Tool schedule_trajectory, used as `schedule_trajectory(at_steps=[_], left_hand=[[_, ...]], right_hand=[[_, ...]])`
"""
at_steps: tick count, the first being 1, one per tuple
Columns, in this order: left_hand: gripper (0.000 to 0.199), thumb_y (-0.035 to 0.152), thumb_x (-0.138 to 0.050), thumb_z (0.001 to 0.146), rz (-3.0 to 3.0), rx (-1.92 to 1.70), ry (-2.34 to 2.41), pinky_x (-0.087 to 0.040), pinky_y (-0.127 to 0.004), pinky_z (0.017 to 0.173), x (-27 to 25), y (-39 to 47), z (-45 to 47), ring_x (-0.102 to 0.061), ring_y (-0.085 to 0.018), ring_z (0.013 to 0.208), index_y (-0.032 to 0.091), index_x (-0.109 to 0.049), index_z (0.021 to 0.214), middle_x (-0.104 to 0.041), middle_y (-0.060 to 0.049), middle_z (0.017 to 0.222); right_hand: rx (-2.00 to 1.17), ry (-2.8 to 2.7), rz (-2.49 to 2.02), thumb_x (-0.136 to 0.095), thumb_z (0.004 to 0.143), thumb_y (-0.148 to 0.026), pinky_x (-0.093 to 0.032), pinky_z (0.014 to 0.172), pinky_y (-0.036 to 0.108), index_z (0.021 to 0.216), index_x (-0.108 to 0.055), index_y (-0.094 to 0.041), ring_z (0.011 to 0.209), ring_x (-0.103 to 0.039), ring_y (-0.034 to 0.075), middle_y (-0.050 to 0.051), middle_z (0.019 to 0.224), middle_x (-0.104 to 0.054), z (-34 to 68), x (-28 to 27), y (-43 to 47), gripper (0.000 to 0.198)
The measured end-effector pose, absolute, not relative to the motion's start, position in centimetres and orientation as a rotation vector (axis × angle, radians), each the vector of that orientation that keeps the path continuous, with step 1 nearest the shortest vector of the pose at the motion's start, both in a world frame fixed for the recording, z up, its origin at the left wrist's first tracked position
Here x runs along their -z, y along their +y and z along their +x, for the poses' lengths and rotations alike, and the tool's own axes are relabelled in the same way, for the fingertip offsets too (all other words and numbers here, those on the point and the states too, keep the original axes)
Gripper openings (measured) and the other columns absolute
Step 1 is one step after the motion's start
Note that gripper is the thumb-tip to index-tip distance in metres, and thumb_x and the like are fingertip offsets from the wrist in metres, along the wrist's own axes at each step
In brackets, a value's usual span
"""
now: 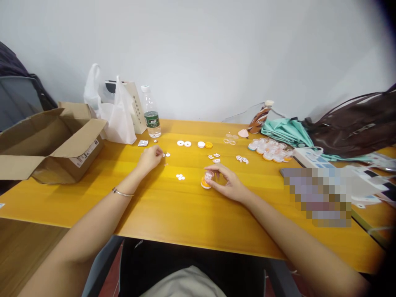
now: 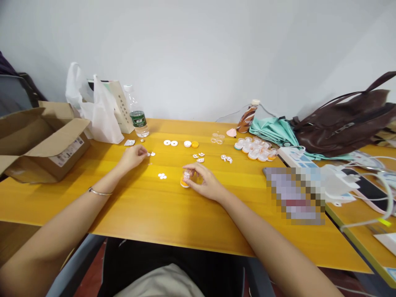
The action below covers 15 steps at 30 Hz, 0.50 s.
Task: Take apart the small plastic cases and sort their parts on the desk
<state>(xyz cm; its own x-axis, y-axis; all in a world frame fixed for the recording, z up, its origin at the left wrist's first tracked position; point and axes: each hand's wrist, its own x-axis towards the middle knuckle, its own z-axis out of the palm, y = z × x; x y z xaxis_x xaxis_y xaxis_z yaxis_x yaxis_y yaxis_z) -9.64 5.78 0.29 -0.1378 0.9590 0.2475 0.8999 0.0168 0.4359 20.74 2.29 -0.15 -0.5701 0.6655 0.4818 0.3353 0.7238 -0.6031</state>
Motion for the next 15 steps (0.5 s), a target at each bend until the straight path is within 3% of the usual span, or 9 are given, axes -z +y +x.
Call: schedule_trajectory(at_steps=[10, 15], left_hand=[[0.01, 0.022, -0.052, 0.075, 1.993, -0.832, 2.097, -0.044, -0.028, 0.071, -0.4, 5.6, -9.3, -0.06, -0.018, 0.079, 0.017, -0.059, 0.08, -0.067, -0.005, 0.084], [0.021, 0.035, -0.049, 0.081, 2.268, -0.904, 1.55, -0.044, -0.025, 0.067, -1.7, 2.7, -5.6, -0.058, -0.015, 0.077, 0.017, -0.058, 0.088, -0.064, -0.004, 0.084]], right_hand=[[-0.631, -2.22, -0.748, -0.056, 0.081, -0.03, -0.047, 0.081, 0.034, 0.109, -0.052, -0.022, 0.089, -0.056, 0.018, 0.006, 0.101, -0.059, 20.6, 0.3, 2.1, 0.029], [-0.713, -2.197, -0.766, -0.057, 0.08, -0.031, -0.048, 0.079, 0.035, 0.109, -0.052, -0.022, 0.086, -0.057, 0.018, 0.006, 0.1, -0.059, 20.3, 0.6, 2.0, 0.031]])
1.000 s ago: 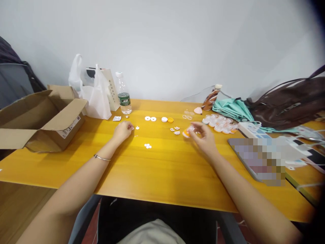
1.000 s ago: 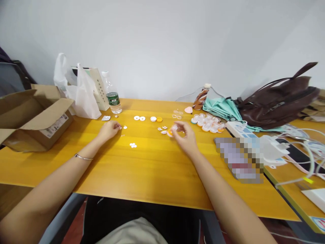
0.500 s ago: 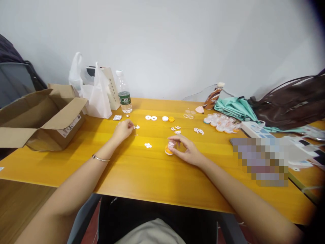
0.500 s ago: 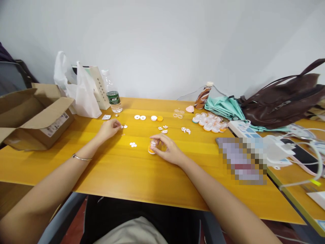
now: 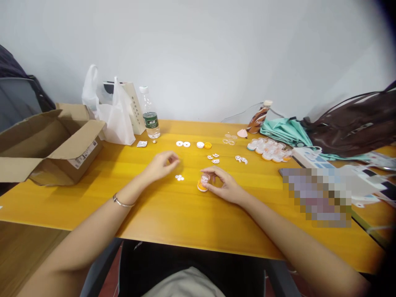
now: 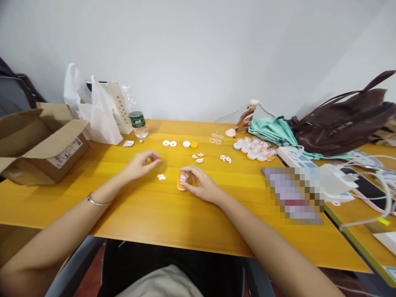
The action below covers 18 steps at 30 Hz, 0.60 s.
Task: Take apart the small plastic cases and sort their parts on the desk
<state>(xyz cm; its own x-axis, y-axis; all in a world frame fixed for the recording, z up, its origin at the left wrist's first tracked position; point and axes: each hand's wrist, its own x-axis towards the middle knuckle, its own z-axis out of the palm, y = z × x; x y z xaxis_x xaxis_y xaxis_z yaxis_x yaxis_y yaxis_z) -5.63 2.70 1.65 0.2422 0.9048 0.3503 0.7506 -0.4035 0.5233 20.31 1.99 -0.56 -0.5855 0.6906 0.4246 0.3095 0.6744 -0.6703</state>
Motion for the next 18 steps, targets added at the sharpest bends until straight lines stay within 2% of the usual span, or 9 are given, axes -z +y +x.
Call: schedule_trajectory(at_steps=[4, 8, 11, 18], left_hand=[[0.047, 0.052, -0.066, 0.064, 2.441, -0.659, 1.168, -0.043, -0.026, 0.07, -1.9, -0.4, -1.7, -0.056, -0.017, 0.079, 0.018, -0.056, 0.096, -0.062, -0.004, 0.089], [0.044, 0.057, -0.063, 0.064, 2.412, -0.617, 1.209, -0.039, -0.024, 0.061, -1.1, -1.5, 0.2, -0.053, -0.014, 0.068, 0.016, -0.056, 0.077, -0.059, -0.002, 0.075], [0.041, 0.055, -0.063, 0.066, 2.312, -0.635, 1.197, -0.035, -0.021, 0.055, -0.6, -1.4, 0.3, -0.049, -0.011, 0.06, 0.016, -0.054, 0.073, -0.055, 0.001, 0.067], [0.042, 0.054, -0.063, 0.067, 2.032, -0.667, 1.081, -0.03, -0.019, 0.05, -0.7, -1.4, 0.3, -0.039, -0.007, 0.053, 0.014, -0.055, 0.076, -0.049, 0.004, 0.062]], right_hand=[[-0.924, -2.097, -0.76, -0.059, 0.078, -0.032, -0.049, 0.08, 0.034, 0.109, -0.05, -0.023, 0.086, -0.058, 0.017, 0.005, 0.097, -0.059, 19.9, 0.6, 1.7, 0.033], [-1.152, -2.022, -0.714, -0.061, 0.077, -0.032, -0.05, 0.083, 0.034, 0.107, -0.046, -0.023, 0.088, -0.059, 0.015, 0.003, 0.096, -0.057, 19.5, 0.6, 1.0, 0.035], [-1.173, -2.038, -0.698, -0.063, 0.076, -0.031, -0.049, 0.084, 0.034, 0.107, -0.044, -0.023, 0.088, -0.058, 0.014, 0.003, 0.095, -0.055, 19.3, 0.6, 0.8, 0.037], [-1.14, -2.015, -0.791, -0.07, 0.068, -0.037, -0.044, 0.06, 0.025, 0.089, -0.041, -0.022, 0.065, -0.048, 0.01, -0.001, 0.078, -0.05, 19.5, -0.1, 0.8, 0.039]])
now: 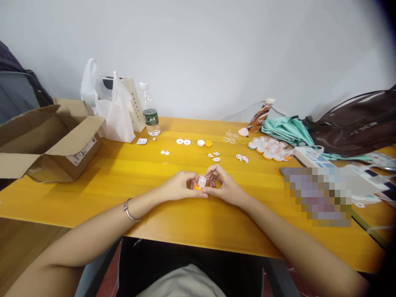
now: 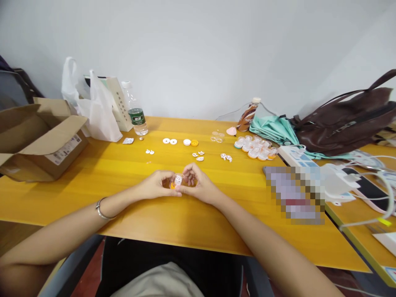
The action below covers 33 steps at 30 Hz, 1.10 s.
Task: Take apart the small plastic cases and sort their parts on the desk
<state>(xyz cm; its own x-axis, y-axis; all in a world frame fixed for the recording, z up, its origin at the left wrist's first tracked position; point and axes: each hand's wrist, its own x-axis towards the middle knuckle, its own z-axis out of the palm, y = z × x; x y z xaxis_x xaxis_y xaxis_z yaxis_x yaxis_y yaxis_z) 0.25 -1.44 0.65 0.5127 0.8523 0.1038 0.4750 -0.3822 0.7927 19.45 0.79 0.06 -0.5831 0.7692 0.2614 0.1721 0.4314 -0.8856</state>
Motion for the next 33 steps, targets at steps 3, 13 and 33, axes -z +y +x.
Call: schedule_trajectory(at_steps=[3, 13, 33], left_hand=[[0.041, 0.053, -0.063, 0.068, 1.981, -0.639, 1.039, -0.031, -0.018, 0.05, -0.8, -1.5, 0.3, -0.038, -0.007, 0.053, 0.013, -0.057, 0.08, -0.049, 0.004, 0.062], [0.037, 0.049, -0.065, 0.067, 2.014, -0.562, 0.947, -0.034, -0.017, 0.05, -0.7, -1.9, 0.5, -0.044, -0.007, 0.054, 0.015, -0.053, 0.075, -0.049, 0.005, 0.06], [0.027, 0.037, -0.064, 0.066, 2.129, -0.646, 1.157, -0.032, -0.016, 0.047, 0.1, -2.4, 1.4, -0.046, -0.006, 0.05, 0.016, -0.047, 0.064, -0.049, 0.006, 0.054]], right_hand=[[-1.18, -2.014, -0.855, -0.065, 0.07, -0.042, -0.039, 0.055, 0.022, 0.082, -0.041, -0.021, 0.06, -0.043, 0.009, -0.004, 0.07, -0.046, 19.4, -0.4, 0.6, 0.035], [-1.143, -2.232, -0.963, -0.06, 0.072, -0.049, -0.025, 0.047, 0.02, 0.061, -0.049, -0.016, 0.052, -0.032, 0.007, -0.005, 0.056, -0.037, 19.1, -0.2, 0.1, 0.037], [-0.641, -2.364, -1.109, -0.05, 0.076, -0.039, -0.022, 0.047, 0.021, 0.053, -0.037, -0.018, 0.048, -0.033, 0.008, -0.005, 0.049, -0.037, 18.6, -0.2, -0.3, 0.034]])
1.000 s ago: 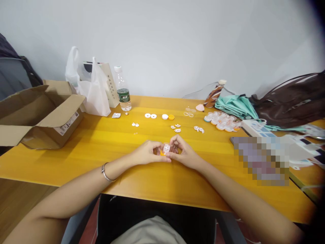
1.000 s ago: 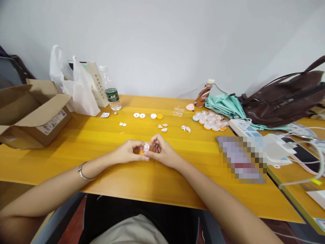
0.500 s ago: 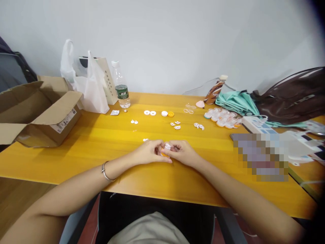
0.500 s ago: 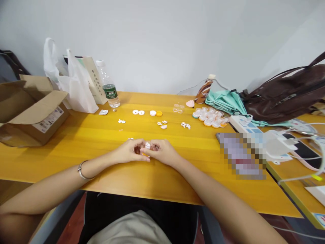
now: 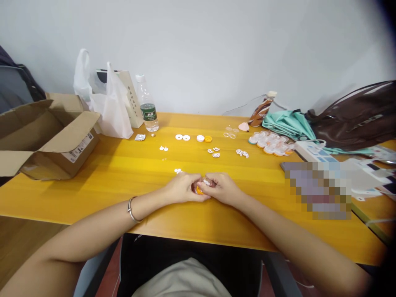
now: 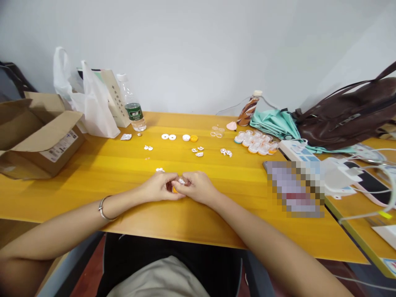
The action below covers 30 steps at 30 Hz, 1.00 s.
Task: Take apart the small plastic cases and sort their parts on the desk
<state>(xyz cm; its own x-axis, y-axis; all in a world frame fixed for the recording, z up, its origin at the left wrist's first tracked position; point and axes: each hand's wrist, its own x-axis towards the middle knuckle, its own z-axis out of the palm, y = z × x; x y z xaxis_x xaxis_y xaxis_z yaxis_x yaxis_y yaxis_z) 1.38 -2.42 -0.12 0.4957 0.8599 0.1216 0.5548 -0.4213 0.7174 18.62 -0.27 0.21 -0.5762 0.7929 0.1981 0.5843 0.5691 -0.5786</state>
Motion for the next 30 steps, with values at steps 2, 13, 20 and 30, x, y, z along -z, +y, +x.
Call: schedule_trajectory(at_steps=[2, 13, 20, 30], left_hand=[[0.024, 0.035, -0.063, 0.067, 2.127, -0.627, 1.132, -0.031, -0.016, 0.046, 0.0, -2.4, 1.2, -0.045, -0.006, 0.05, 0.016, -0.048, 0.065, -0.049, 0.006, 0.055], [0.036, 0.048, -0.066, 0.064, 2.106, -0.636, 1.15, -0.032, -0.017, 0.047, 0.0, -2.2, 1.1, -0.047, -0.007, 0.05, 0.016, -0.049, 0.066, -0.052, 0.005, 0.057], [0.038, 0.05, -0.066, 0.063, 2.144, -0.607, 1.145, -0.031, -0.018, 0.047, 0.1, -2.2, 1.1, -0.045, -0.006, 0.049, 0.017, -0.049, 0.069, -0.051, 0.006, 0.057], [0.04, 0.052, -0.065, 0.065, 2.189, -0.586, 1.122, -0.031, -0.018, 0.047, 0.2, -2.0, 1.0, -0.046, -0.007, 0.051, 0.017, -0.05, 0.073, -0.052, 0.005, 0.06]], right_hand=[[-0.586, -2.435, -0.983, -0.051, 0.076, -0.032, -0.027, 0.051, 0.022, 0.059, -0.042, -0.019, 0.052, -0.037, 0.009, -0.004, 0.054, -0.043, 18.9, -0.5, -0.2, 0.023], [-0.922, -2.314, -0.918, -0.053, 0.08, -0.03, -0.032, 0.049, 0.021, 0.103, -0.032, -0.022, 0.048, -0.036, 0.009, -0.009, 0.056, -0.037, 19.7, -0.2, -0.1, 0.033], [-0.918, -2.263, -0.821, -0.059, 0.075, -0.032, -0.04, 0.061, 0.025, 0.105, -0.031, -0.022, 0.063, -0.048, 0.012, -0.004, 0.071, -0.046, 19.7, 0.0, 0.0, 0.043], [-0.929, -2.263, -0.843, -0.056, 0.079, -0.031, -0.039, 0.057, 0.025, 0.117, -0.023, -0.021, 0.054, -0.044, 0.01, -0.007, 0.062, -0.041, 19.7, 0.2, -0.1, 0.05]])
